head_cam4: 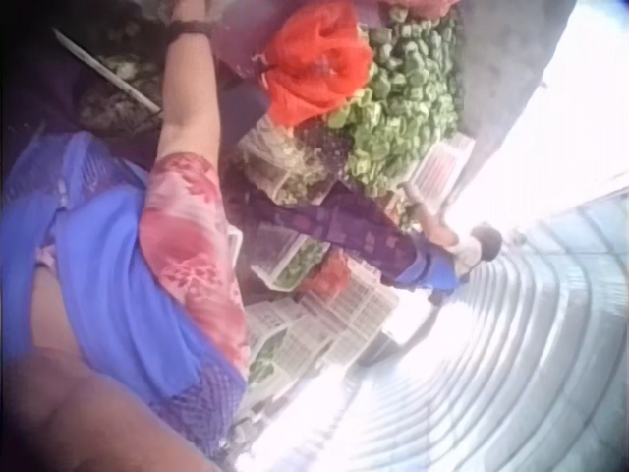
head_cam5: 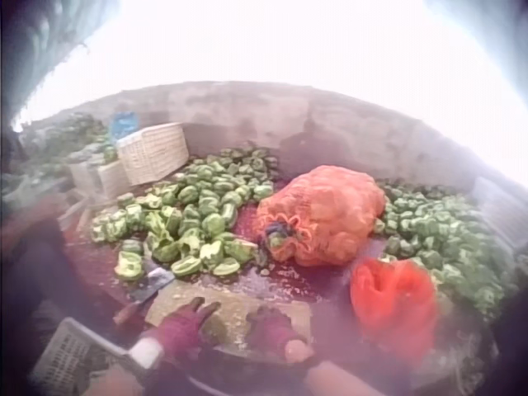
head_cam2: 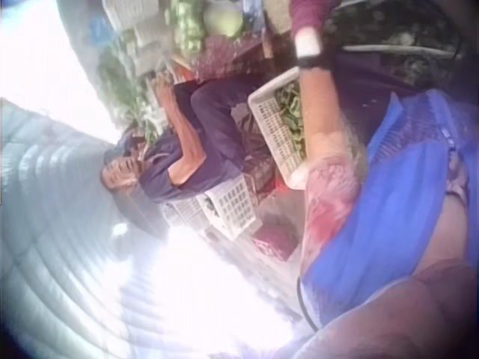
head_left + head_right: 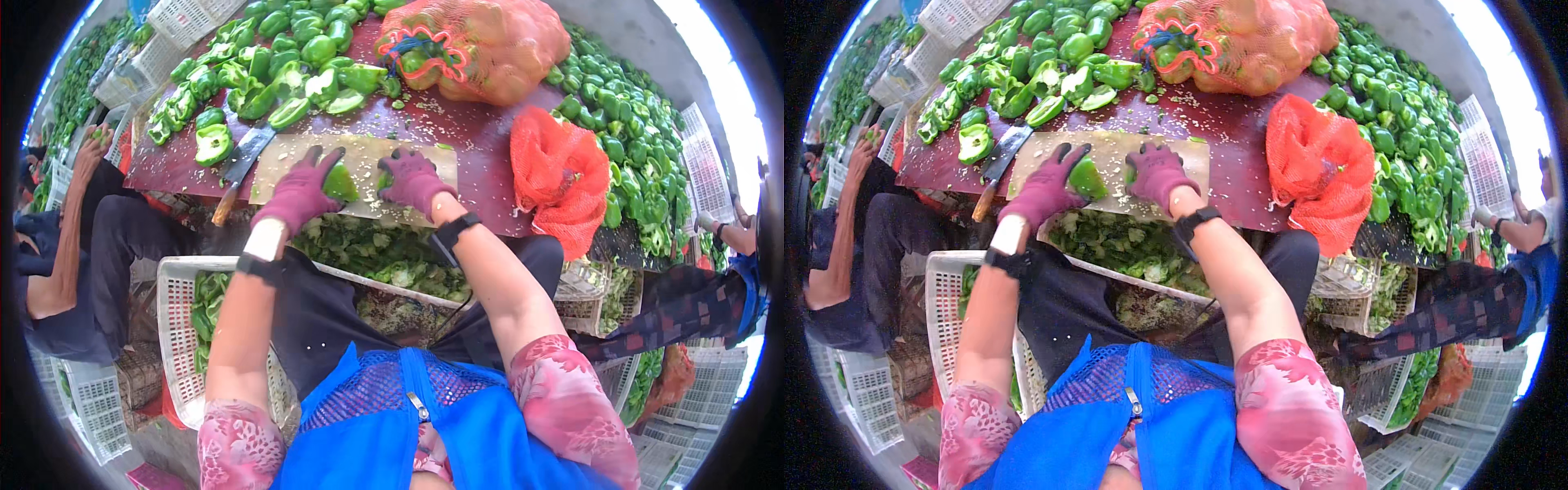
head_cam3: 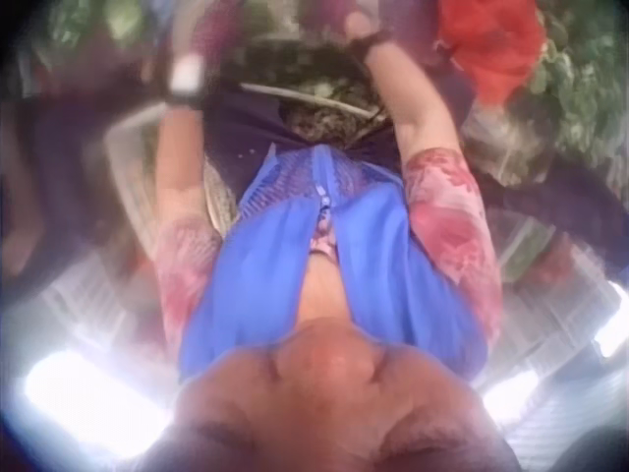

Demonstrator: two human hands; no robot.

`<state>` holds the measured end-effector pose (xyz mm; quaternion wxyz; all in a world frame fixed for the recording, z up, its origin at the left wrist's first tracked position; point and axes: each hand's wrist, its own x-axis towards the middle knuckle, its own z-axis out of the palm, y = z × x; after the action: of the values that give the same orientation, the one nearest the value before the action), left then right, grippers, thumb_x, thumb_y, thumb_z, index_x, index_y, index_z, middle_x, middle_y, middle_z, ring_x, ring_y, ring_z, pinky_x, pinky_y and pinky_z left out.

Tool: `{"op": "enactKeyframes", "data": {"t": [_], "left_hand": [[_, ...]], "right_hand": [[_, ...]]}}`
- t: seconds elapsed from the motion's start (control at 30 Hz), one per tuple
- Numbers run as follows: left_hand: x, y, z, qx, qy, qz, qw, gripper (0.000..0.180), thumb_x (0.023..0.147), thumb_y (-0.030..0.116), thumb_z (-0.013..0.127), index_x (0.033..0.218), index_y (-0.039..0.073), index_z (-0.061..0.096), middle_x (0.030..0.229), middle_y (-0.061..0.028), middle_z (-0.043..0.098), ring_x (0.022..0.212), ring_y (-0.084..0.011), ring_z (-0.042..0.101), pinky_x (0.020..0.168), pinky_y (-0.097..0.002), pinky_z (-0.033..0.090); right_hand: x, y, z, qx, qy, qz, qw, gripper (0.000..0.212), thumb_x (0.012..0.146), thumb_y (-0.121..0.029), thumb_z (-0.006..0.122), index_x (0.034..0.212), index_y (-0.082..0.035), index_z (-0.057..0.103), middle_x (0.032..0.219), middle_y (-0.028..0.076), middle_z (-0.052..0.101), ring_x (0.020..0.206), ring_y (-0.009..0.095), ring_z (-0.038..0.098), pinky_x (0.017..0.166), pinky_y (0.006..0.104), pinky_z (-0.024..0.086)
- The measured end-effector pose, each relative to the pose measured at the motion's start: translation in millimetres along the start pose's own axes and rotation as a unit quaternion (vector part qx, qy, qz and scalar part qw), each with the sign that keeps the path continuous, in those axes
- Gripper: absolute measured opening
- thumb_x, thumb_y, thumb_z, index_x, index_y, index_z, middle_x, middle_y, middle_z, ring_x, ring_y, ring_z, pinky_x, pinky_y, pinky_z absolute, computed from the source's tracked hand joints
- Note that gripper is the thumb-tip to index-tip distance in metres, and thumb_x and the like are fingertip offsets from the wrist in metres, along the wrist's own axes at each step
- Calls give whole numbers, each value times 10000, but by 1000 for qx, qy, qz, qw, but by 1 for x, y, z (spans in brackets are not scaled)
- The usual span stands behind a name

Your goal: The person uses a knife to cut open and remove seeds from green peppers, placing the cleaned vegetable pieces into a white crate.

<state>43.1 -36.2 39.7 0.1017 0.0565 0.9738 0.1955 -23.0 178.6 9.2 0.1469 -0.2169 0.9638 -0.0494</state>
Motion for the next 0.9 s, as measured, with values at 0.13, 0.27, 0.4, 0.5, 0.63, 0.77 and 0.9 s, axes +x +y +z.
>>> {"op": "enactKeyframes", "data": {"t": [0.13,0.27,0.4,0.5,0.63,0.77,0.9], "left_hand": [[20,16,46,48,25,-69,996,874,596,302,860,1358,261,434,1460,-193,326,1277,-392,426,1039,-433,407],[21,3,57,-59,109,-51,991,625,646,202,824,1178,122,507,1257,-121,520,1110,-331,552,928,-407,468],[-12,5,42,-642,67,19,764,587,689,29,737,1214,82,478,1133,-67,542,1034,-201,550,895,-347,494],[-52,35,38,-761,32,79,643,622,710,5,640,1292,54,428,1215,-117,541,1106,-258,550,968,-366,472],[-85,51,47,-792,44,85,603,715,625,22,627,1309,28,420,1275,-131,528,1114,-272,558,954,-340,461],[-91,49,55,-628,76,167,757,792,585,67,717,1321,44,425,1373,-121,464,1238,-236,468,1046,-357,376],[-88,51,65,-535,94,189,818,785,599,101,733,1322,41,433,1406,-120,455,1290,-230,424,1063,-344,343]], "right_hand": [[-68,6,7,-41,-12,-74,996,490,768,-356,689,1199,-156,573,1235,149,512,1124,349,520,933,448,466],[-121,3,20,-78,-29,-75,994,508,772,-362,722,1188,-111,571,1218,140,508,1148,334,496,940,429,444],[-127,4,26,59,50,-75,994,453,784,-347,721,1140,-98,594,1024,133,584,1019,272,577,867,389,476],[-109,3,40,548,9,-43,835,320,884,-298,647,1075,-55,565,780,-6,555,685,138,576,638,277,478],[-105,-21,34,853,-237,-38,463,294,964,-334,552,968,-42,587,729,-24,530,589,45,476,503,207,382],[-116,-42,18,724,-161,-33,670,310,952,-358,569,989,-58,639,801,-3,616,689,83,576,579,231,467],[-112,-49,29,762,-155,-27,628,278,942,-318,579,1037,-61,626,817,-1,625,692,85,579,615,245,490]]}}
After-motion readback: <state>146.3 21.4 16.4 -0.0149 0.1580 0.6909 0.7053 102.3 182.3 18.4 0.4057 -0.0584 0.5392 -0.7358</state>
